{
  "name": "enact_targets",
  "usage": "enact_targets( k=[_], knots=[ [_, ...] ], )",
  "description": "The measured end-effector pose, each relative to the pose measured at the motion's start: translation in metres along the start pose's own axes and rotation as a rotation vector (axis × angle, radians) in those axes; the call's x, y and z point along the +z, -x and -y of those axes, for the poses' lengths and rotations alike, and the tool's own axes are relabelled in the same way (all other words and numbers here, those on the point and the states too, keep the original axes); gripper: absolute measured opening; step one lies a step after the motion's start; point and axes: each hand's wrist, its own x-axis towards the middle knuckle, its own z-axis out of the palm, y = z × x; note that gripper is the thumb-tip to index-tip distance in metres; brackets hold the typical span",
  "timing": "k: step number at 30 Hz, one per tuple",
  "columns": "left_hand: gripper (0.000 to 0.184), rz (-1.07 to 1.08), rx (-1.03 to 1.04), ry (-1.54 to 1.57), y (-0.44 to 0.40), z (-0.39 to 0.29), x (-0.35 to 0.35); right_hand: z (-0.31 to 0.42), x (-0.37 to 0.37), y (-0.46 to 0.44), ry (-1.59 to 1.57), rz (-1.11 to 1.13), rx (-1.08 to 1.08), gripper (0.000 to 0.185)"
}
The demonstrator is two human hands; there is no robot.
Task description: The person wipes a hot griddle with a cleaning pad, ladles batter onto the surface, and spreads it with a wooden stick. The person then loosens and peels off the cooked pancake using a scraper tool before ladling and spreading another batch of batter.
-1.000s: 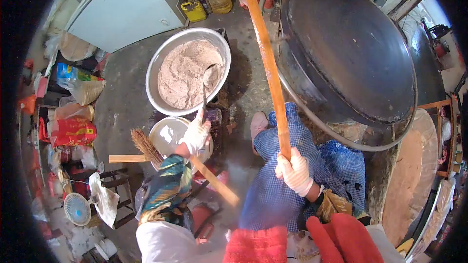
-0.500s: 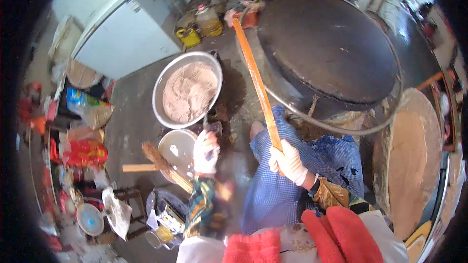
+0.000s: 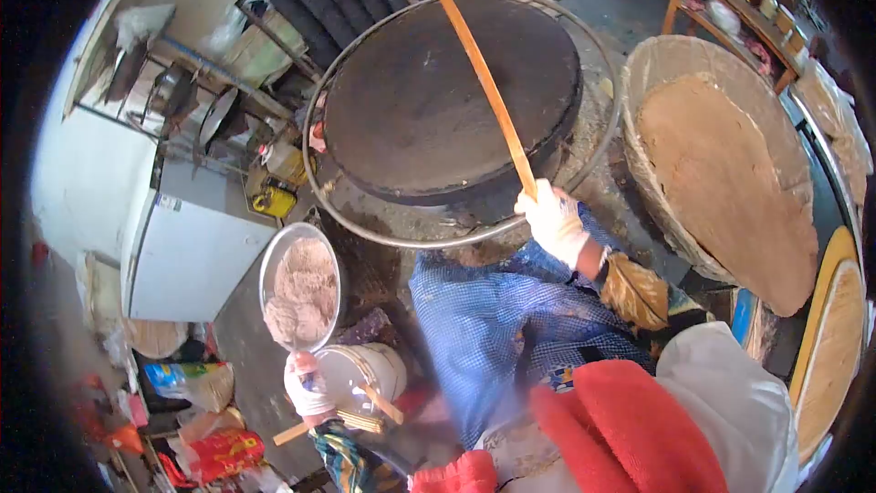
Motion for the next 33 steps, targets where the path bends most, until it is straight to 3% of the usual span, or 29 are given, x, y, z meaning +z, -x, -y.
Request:
enact_targets(
  k=[1,3,4,5,8,11,15,17,19,20,21,24,26,27,29,33],
  knots=[
    [0.015,0.014,0.003,-0.01,-0.006,-0.007,0.005,-0.013,0.003,-0.01,0.021,-0.006,0.132,0.012],
    [0.018,0.155,-0.192,0.274,-0.018,-0.023,0.01,-0.048,0.011,-0.013,0.127,-0.054,0.046,0.012],
    [0.014,0.046,-0.331,0.59,-0.007,-0.039,0.063,-0.053,0.006,-0.016,0.244,-0.091,-0.046,0.013],
    [0.014,0.053,-0.327,0.584,-0.001,-0.045,0.103,-0.059,-0.001,-0.021,0.239,-0.099,-0.044,0.013],
    [0.016,0.112,-0.194,0.147,0.013,-0.035,0.18,-0.061,-0.043,-0.033,0.327,0.037,0.009,0.024],
    [0.058,0.198,-0.065,-0.17,0.023,0.0,0.247,-0.093,-0.049,-0.052,0.168,0.001,0.165,0.025],
    [0.064,0.299,0.015,-0.592,0.039,0.061,0.312,-0.104,-0.044,-0.054,0.094,-0.029,0.211,0.031],
    [0.066,0.354,0.017,-0.642,0.036,0.096,0.321,-0.106,-0.042,-0.053,0.108,-0.056,0.202,0.032],
    [0.071,0.43,0.889,-1.217,0.011,0.141,0.318,-0.103,-0.047,-0.054,0.03,-0.047,0.216,0.032],
    [0.077,0.434,0.669,-1.333,0.007,0.157,0.308,-0.104,-0.048,-0.054,0.033,-0.051,0.218,0.032],
    [0.077,0.452,0.602,-1.433,0.012,0.154,0.317,-0.105,-0.049,-0.055,0.036,-0.073,0.204,0.032],
    [0.077,0.495,0.695,-1.622,-0.002,0.172,0.307,-0.109,-0.045,-0.055,0.05,-0.106,0.188,0.032],
    [0.076,0.58,0.53,-1.67,-0.005,0.172,0.306,-0.105,-0.049,-0.054,0.051,-0.089,0.175,0.033],
    [0.076,0.578,0.522,-1.671,-0.005,0.171,0.303,-0.106,-0.046,-0.053,0.052,-0.082,0.175,0.033],
    [0.073,0.609,0.543,-1.373,-0.007,0.162,0.302,-0.108,-0.04,-0.053,0.078,-0.139,0.151,0.032],
    [0.073,0.526,0.611,-1.337,0.001,0.166,0.295,-0.105,-0.038,-0.05,0.066,-0.108,0.177,0.031]
  ],
)
